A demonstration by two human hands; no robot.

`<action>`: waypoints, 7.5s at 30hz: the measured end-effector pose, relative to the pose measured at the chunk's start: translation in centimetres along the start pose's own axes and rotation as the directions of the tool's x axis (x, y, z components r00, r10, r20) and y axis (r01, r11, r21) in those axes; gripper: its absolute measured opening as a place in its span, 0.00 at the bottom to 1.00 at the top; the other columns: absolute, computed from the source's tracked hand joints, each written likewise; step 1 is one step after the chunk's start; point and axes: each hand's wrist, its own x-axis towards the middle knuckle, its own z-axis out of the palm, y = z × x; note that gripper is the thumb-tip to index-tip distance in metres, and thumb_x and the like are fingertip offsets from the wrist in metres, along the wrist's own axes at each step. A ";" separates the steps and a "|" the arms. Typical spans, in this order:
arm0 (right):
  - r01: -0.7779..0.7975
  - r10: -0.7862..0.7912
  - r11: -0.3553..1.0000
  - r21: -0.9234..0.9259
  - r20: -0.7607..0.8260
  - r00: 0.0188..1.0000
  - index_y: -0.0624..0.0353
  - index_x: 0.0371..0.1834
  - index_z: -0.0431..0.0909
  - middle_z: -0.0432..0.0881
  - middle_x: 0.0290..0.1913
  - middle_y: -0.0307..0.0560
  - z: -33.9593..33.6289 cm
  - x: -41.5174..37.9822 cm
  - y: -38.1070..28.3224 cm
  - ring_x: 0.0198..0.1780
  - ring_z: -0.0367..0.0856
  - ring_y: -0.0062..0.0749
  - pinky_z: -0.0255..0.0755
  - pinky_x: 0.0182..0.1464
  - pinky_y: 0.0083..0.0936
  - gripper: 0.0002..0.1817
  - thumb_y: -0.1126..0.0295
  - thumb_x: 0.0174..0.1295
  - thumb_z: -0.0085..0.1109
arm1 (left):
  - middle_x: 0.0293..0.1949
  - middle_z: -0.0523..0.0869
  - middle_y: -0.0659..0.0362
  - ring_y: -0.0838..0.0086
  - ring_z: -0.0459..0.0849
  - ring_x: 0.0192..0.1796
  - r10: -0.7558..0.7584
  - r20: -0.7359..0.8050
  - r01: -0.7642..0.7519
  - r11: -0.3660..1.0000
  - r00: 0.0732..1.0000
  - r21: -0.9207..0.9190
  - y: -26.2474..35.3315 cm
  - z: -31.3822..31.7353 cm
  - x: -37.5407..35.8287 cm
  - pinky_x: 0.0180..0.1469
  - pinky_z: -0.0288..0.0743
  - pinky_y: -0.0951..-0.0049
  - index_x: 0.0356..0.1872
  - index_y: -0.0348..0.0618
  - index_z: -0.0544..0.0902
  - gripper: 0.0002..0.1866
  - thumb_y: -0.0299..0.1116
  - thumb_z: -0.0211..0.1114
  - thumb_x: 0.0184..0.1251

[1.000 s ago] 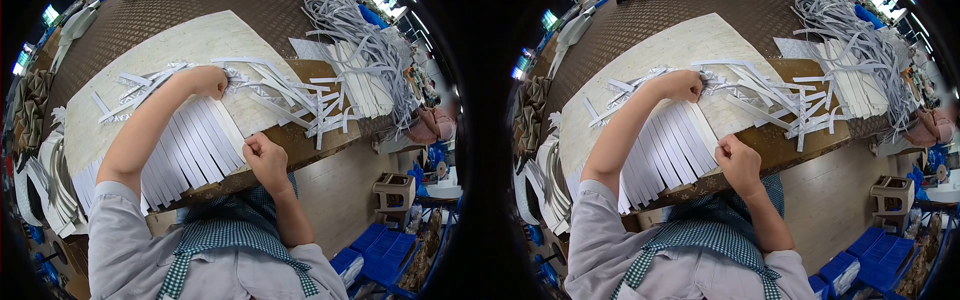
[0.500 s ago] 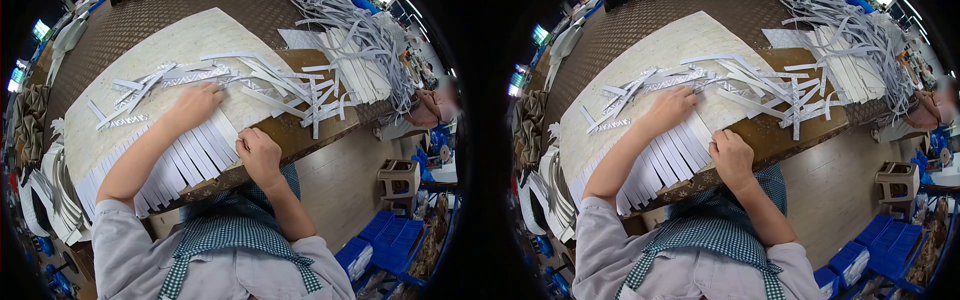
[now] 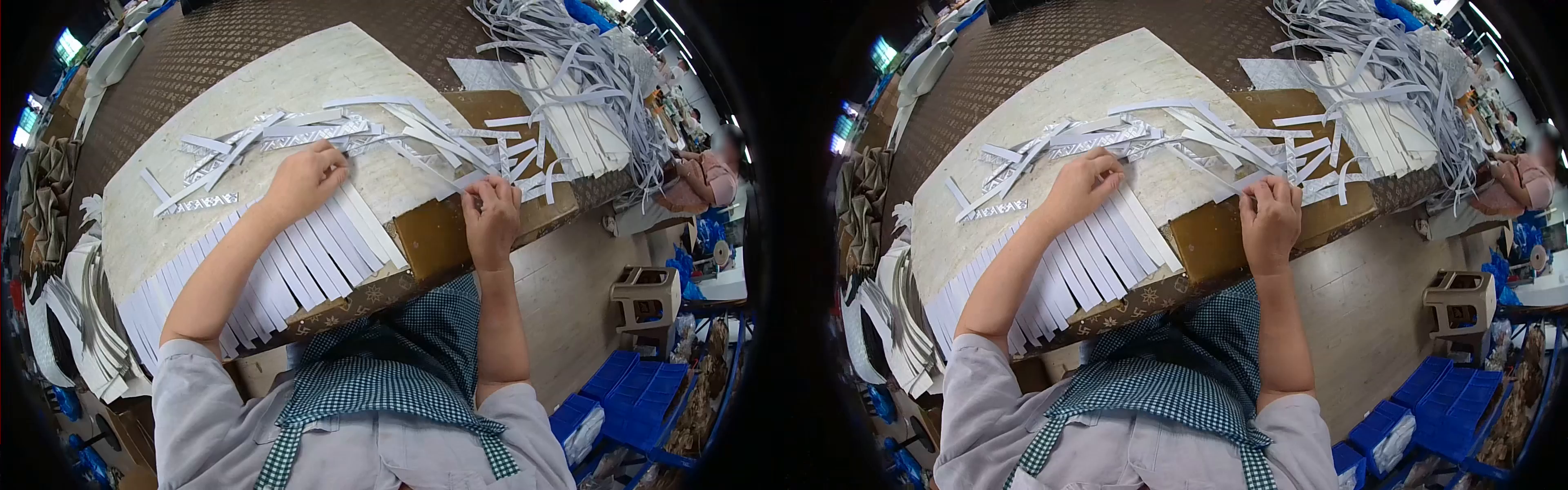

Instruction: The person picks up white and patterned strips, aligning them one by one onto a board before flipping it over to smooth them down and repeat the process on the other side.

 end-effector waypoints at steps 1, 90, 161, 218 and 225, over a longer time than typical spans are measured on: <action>0.031 -0.030 0.998 0.057 -0.021 0.999 0.54 0.37 0.83 0.83 0.42 0.40 -0.2 0.0 -0.5 0.46 0.77 0.42 0.75 0.49 0.35 0.06 0.74 0.57 0.69 | 0.43 0.84 0.53 0.61 0.86 0.43 0.016 -0.040 -0.014 0.999 0.999 0.049 -0.9 0.2 0.6 0.47 0.81 0.65 0.40 0.39 0.85 0.08 0.32 0.65 0.67; 0.082 -0.141 0.981 0.174 0.361 0.922 0.58 0.69 0.75 0.71 0.75 0.46 1.5 -4.6 -6.4 0.76 0.63 0.44 0.52 0.76 0.56 0.31 0.51 0.67 0.60 | 0.78 0.60 0.48 0.52 0.55 0.81 0.052 0.081 -0.071 0.965 0.995 0.254 -0.8 0.1 -9.7 0.77 0.49 0.39 0.77 0.47 0.65 0.40 0.58 0.61 0.70; -0.050 0.141 0.765 0.643 -0.091 0.986 0.63 0.40 0.87 0.88 0.39 0.44 1.1 -3.5 1.5 0.41 0.79 0.28 0.74 0.48 0.25 0.10 0.67 0.71 0.61 | 0.83 0.50 0.54 0.59 0.46 0.84 0.249 0.279 -0.339 0.876 0.927 0.342 4.1 7.3 -5.8 0.78 0.48 0.39 0.81 0.44 0.53 0.47 0.67 0.49 0.73; 0.489 -0.526 0.849 0.200 0.241 0.815 0.51 0.37 0.86 0.85 0.37 0.38 6.9 8.9 -2.4 0.46 0.78 0.38 0.76 0.51 0.31 0.07 0.73 0.55 0.66 | 0.24 0.87 0.61 0.81 0.83 0.29 -0.310 -0.327 0.120 0.863 0.893 -0.490 -1.1 3.3 5.0 0.36 0.75 0.77 0.42 0.35 0.89 0.13 0.36 0.66 0.71; 0.512 -0.512 0.857 0.065 0.218 0.830 0.50 0.31 0.84 0.82 0.35 0.37 6.9 11.0 -1.6 0.46 0.78 0.38 0.75 0.49 0.35 0.02 0.68 0.57 0.66 | 0.27 0.86 0.62 0.82 0.78 0.29 -0.290 -0.402 0.043 0.852 0.869 -0.521 -1.4 3.6 5.2 0.35 0.73 0.77 0.44 0.36 0.89 0.12 0.36 0.66 0.72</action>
